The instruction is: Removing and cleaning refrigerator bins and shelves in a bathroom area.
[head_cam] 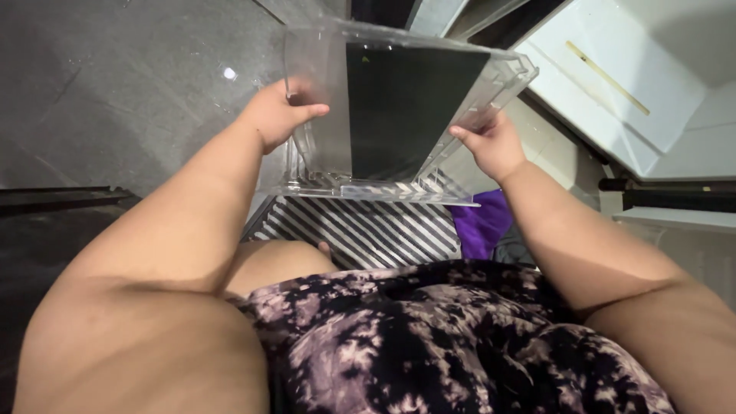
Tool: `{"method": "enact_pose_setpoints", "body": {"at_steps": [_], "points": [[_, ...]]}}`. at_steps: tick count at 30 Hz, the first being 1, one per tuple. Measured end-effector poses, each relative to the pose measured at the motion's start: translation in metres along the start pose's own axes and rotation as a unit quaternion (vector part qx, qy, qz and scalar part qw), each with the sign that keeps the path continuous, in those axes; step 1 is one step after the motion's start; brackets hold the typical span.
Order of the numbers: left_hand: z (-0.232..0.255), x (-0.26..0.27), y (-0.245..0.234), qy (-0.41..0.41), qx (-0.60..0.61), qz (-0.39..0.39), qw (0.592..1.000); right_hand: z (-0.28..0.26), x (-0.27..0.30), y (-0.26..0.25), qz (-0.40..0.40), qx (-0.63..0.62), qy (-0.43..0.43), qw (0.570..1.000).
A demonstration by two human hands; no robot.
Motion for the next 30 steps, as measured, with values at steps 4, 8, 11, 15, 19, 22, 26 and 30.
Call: {"method": "enact_pose_setpoints", "body": {"at_steps": [4,8,11,15,19,22,26,30], "points": [[0.026,0.015,0.000,0.020,-0.117,-0.107,0.987,-0.009,0.014,0.009,-0.059,-0.015,0.005,0.998],[0.044,0.028,0.016,0.094,-0.186,-0.251,0.945,0.007,0.027,0.009,-0.106,0.086,0.047,0.989],[0.048,0.041,0.021,0.051,-0.216,-0.284,0.933,-0.015,0.052,0.016,-0.149,0.151,-0.021,0.977],[0.059,0.055,0.030,0.079,-0.208,-0.338,0.915,-0.056,0.087,0.039,-0.209,0.045,-0.171,0.962],[0.038,0.069,0.034,-0.013,-0.228,-0.387,0.893,-0.015,0.080,0.034,-0.178,0.014,-0.039,0.983],[0.019,0.083,0.042,-0.057,-0.184,-0.428,0.883,-0.027,0.089,0.039,-0.227,0.024,-0.147,0.962],[0.020,0.097,0.042,-0.059,-0.281,-0.464,0.838,-0.028,0.101,0.046,-0.215,0.133,-0.264,0.931],[0.020,0.097,0.036,-0.062,-0.298,-0.452,0.839,-0.066,0.099,0.048,-0.174,0.169,-0.295,0.924]]}}
Point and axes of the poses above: each hand's wrist, its own x-axis away from the middle knuckle, its own y-axis out of the palm, z = x × y, the point moved 10 cm from there along -x, towards the middle knuckle, and after that the axes turned 11 degrees about y, right-handed, at the moved point
